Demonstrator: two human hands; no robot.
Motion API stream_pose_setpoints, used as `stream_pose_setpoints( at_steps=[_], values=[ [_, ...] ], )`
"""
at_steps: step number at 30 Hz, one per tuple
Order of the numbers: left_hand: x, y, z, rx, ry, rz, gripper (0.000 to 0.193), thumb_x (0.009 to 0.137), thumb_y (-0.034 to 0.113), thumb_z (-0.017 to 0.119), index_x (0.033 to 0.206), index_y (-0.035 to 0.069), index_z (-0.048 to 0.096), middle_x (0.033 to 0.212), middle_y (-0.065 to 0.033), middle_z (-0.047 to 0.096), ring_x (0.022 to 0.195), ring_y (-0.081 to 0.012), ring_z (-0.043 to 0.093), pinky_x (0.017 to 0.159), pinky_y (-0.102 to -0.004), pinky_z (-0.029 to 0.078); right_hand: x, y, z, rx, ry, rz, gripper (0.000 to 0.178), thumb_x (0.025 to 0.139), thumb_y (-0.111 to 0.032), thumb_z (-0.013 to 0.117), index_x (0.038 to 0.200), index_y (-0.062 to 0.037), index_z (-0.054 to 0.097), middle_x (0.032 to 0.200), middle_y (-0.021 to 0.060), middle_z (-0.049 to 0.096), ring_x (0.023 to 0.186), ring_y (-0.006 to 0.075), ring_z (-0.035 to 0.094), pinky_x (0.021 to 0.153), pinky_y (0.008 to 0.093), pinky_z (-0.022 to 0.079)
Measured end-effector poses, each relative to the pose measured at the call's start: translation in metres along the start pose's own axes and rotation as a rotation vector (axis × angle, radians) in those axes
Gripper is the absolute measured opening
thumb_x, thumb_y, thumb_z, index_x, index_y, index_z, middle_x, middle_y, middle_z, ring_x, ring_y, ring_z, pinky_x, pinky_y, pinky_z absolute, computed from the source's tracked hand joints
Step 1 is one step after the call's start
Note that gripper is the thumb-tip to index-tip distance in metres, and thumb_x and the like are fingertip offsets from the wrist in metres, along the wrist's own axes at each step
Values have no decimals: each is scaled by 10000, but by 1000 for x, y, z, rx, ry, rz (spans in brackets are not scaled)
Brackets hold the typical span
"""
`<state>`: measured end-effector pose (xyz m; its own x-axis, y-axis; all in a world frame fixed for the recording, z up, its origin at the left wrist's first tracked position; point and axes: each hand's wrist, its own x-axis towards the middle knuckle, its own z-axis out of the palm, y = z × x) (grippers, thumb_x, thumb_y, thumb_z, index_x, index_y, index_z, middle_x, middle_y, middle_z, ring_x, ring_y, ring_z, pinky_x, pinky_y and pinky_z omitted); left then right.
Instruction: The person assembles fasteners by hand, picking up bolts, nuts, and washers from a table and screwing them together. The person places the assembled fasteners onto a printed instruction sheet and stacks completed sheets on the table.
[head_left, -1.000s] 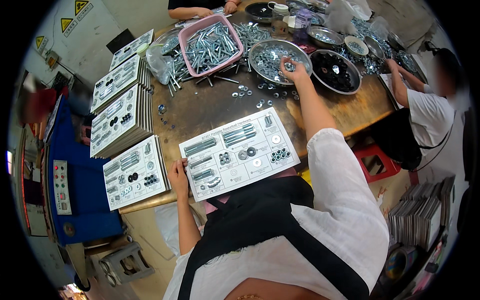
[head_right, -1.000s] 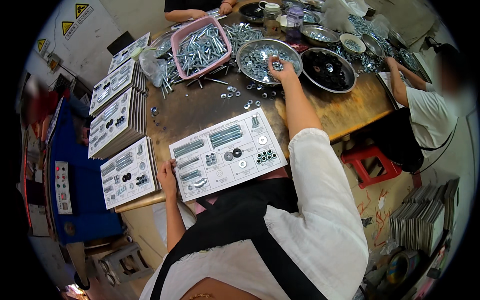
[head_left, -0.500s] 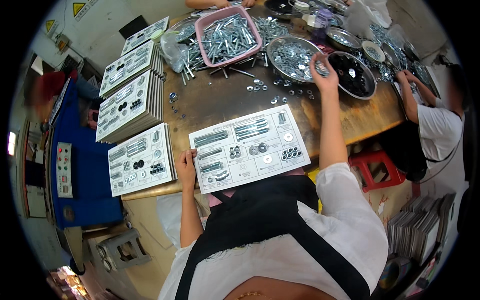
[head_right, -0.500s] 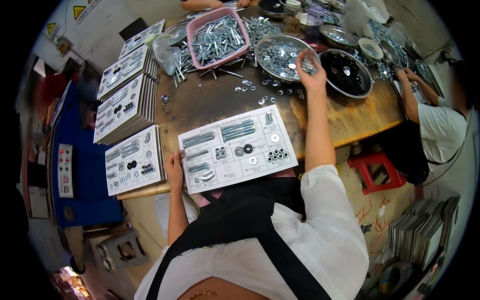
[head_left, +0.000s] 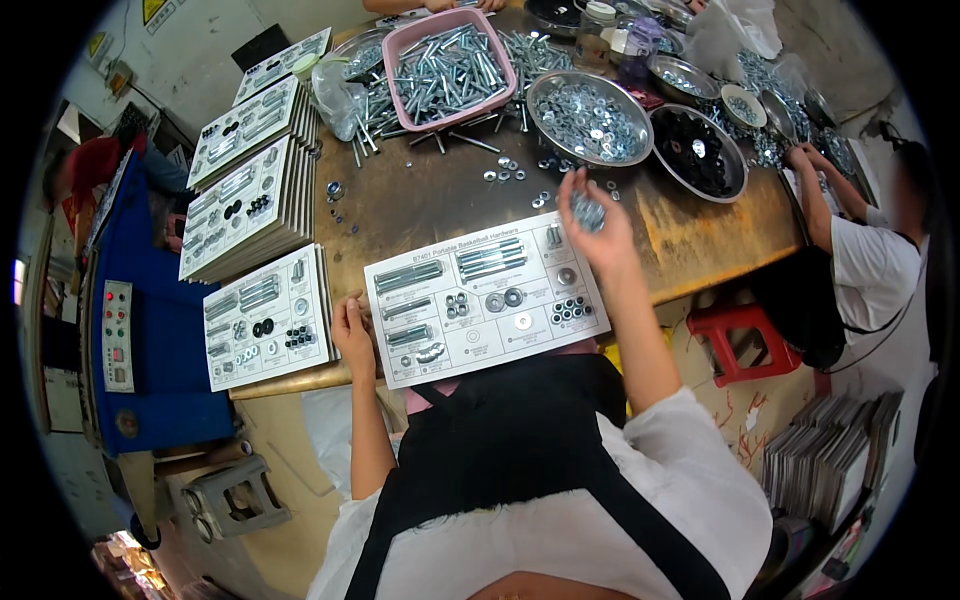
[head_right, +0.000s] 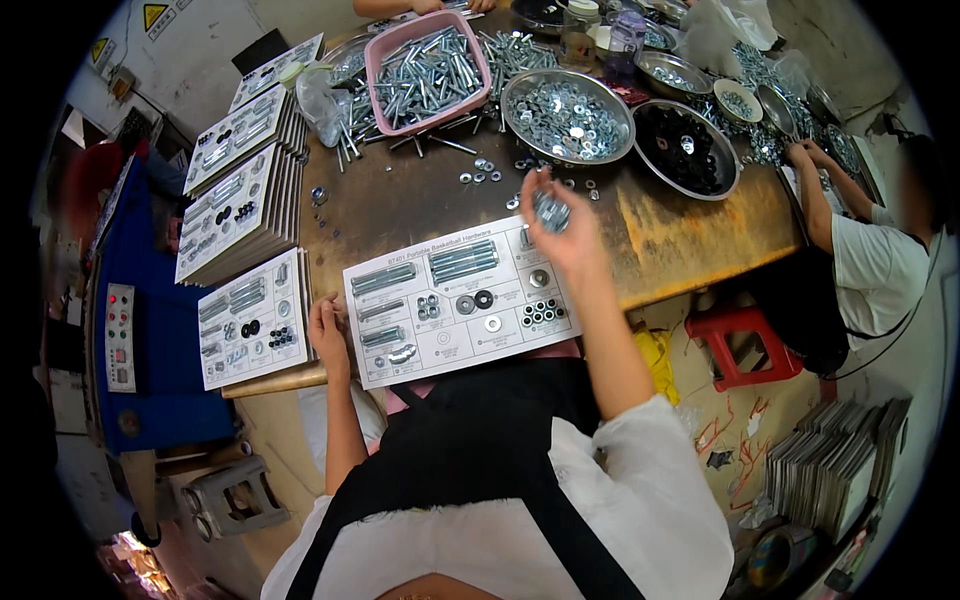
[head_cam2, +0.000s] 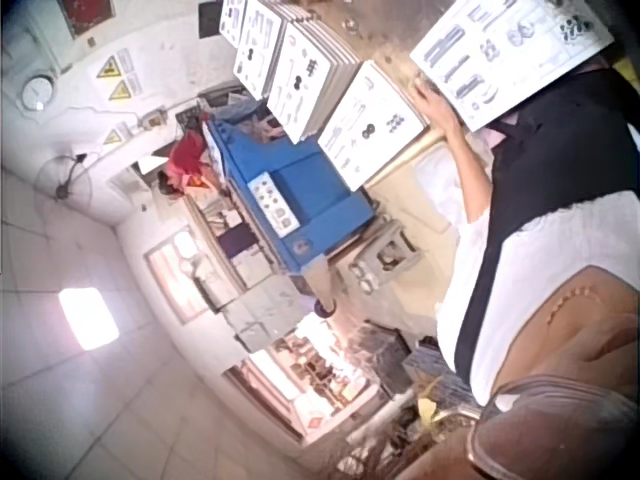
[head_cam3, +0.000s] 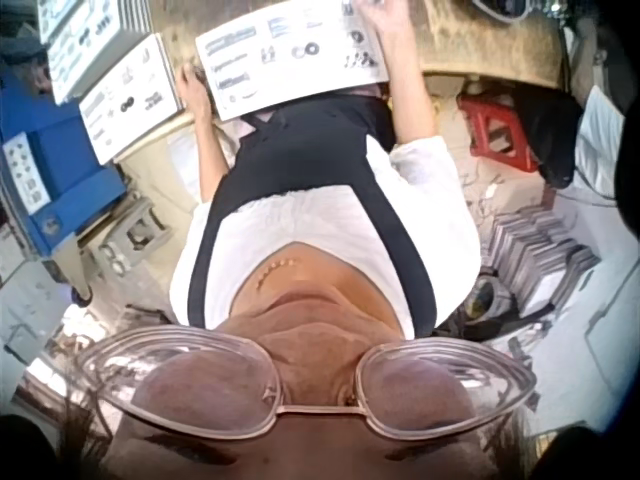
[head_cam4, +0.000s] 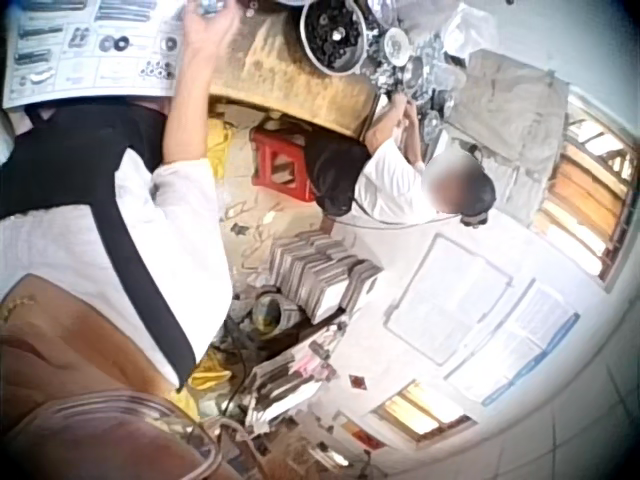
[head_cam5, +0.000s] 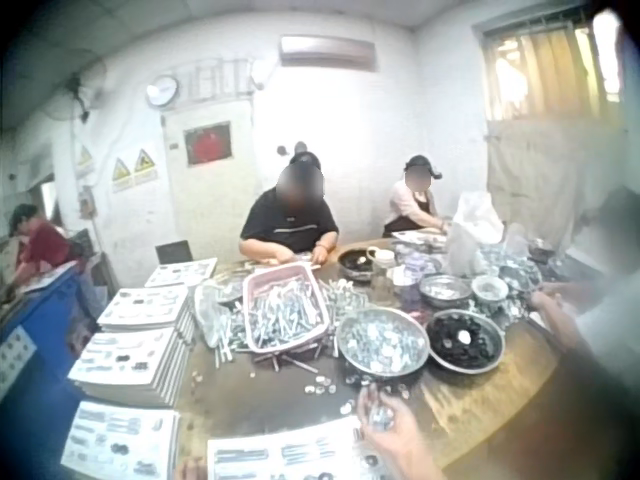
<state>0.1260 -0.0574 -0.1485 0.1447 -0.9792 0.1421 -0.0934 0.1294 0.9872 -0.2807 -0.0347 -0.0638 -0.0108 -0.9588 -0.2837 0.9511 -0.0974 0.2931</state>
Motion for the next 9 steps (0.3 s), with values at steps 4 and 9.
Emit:
stream_pose_setpoints(
  at_steps=[4, 9],
  values=[
    [-21, 63, 48, 76, -374, 149, 164, 945, 127, 575, 913, 2, 676, 791, -4, 548, 713, -81, 474, 612, -234, 371, -35, 63, -36, -58, 12, 179, 321, 984, -82, 448, 1281, 6, 533, 1286, 171, 549, 1191, 283, 549, 1061, 425, 455],
    [-54, 151, 93, 419, -473, 403, 211, 783, 138, 753, 976, 98, 677, 779, -65, 545, 646, -169, 551, 552, -285, 419, -54, 115, -50, -299, -36, 288, 433, 1002, -176, 440, 1415, -47, 423, 1459, 132, 434, 1369, 276, 399, 1165, 447, 293]
  ],
)
